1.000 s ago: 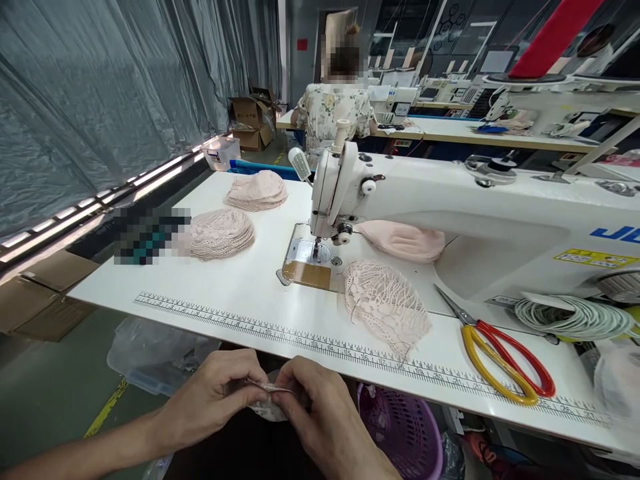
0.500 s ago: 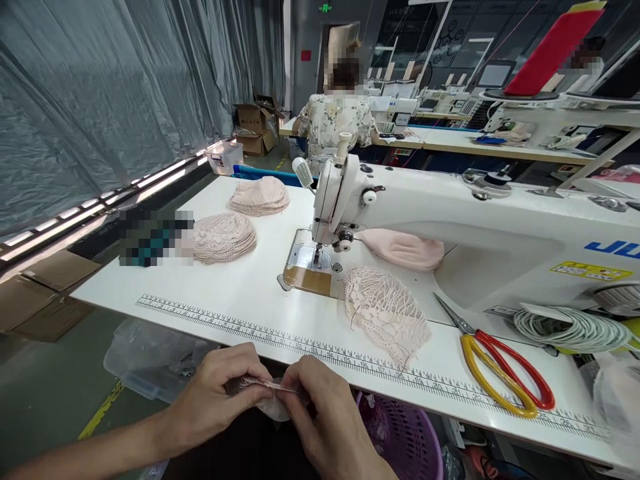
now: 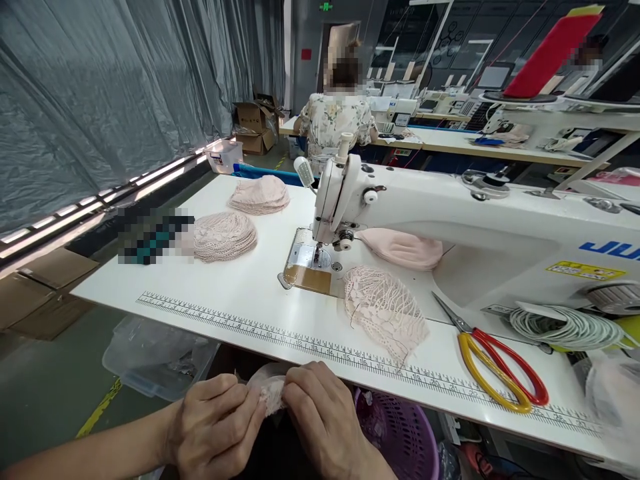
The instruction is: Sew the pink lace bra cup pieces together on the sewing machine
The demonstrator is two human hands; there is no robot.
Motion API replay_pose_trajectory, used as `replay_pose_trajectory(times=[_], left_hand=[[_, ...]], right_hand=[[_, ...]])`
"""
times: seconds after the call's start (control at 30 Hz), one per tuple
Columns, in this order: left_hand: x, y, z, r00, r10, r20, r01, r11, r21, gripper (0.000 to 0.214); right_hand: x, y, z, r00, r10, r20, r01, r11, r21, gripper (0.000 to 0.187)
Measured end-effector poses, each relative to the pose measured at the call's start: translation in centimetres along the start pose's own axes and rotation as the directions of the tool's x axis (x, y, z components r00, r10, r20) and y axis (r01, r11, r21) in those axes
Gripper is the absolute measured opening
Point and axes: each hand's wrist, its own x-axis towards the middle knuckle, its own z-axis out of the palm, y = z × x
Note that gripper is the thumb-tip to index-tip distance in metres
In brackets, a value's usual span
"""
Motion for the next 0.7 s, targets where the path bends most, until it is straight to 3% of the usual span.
replay_pose_trajectory(times=[0.33,0.57,0.63,0.7], left_hand=[[0.2,0.0,0.2,0.999,-0.037,-0.025,0.037,0.999,-0.005,0.028],[0.7,0.0,0.2,0.981,-0.19,-0.026,0.186,0.974,-0.129,0.033],[1.0,0.1,0.2,0.945,-0.326,0.029,0.325,0.928,-0.183,0.03],[1.2,0.0,0.1,0.859,-0.49,0.151,0.513,0.818,-0.261,0.024]], right_hand=[[0.0,0.3,0.2,0.998,0.037,-0.043,-0.04,0.995,-0.086,0.027],[0.2,0.2,0.6,1.0,0.004,-0.031,-0.008,0.989,-0.15,0.02],[0.5,0.0,0.4,1.0,0.027,0.012,-0.025,0.991,-0.134,0.018],[0.9,-0.3,-0.1,0.986,0.121,0.113,-0.114,0.991,-0.069,0.017]])
